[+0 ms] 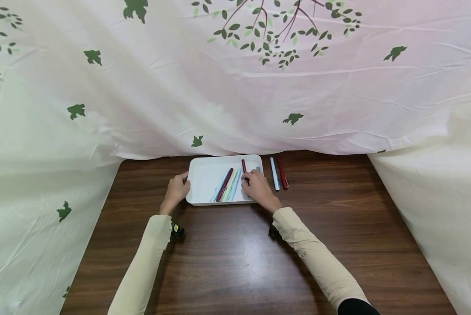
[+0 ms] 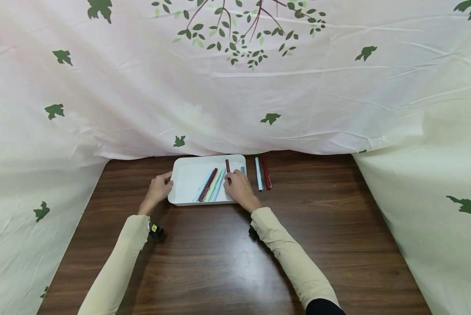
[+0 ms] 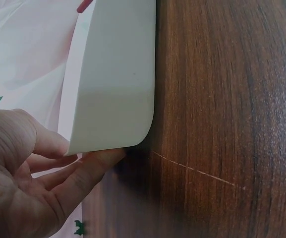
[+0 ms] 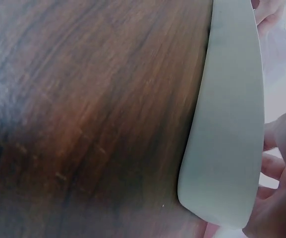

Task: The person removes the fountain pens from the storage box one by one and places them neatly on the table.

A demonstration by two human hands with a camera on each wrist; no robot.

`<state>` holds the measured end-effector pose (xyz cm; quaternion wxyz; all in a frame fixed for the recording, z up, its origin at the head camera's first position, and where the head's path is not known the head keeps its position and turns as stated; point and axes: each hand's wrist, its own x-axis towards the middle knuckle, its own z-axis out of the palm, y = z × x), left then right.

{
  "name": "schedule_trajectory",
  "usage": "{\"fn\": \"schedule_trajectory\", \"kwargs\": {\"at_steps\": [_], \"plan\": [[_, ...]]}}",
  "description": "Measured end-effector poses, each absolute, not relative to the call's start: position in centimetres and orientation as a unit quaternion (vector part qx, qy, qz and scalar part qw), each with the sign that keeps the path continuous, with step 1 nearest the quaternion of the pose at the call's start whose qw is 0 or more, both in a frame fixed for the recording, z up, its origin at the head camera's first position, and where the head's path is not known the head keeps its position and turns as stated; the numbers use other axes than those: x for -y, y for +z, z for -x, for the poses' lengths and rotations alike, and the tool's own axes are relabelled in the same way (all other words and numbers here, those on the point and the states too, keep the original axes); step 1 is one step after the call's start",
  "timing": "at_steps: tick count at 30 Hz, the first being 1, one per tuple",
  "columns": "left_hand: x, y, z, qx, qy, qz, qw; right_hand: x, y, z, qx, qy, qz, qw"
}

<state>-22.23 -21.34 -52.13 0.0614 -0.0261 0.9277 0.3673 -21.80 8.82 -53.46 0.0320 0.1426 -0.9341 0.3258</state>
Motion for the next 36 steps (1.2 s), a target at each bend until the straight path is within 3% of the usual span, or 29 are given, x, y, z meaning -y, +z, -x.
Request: {"fn": "schedule_trajectory", "kwargs": {"at_steps": [19, 36], "plan": [[21.4, -52.1, 22.2, -0.929, 0.364, 0.023, 0.063, -8.0, -53.6, 21.7, 0.935, 0.330, -0.110, 0.071], [21.4, -52.1, 22.3, -0.931, 0.359, 0.026, 0.062, -8.3, -52.7, 21.8, 0.930, 0.283, -0.125, 0.199]]}}
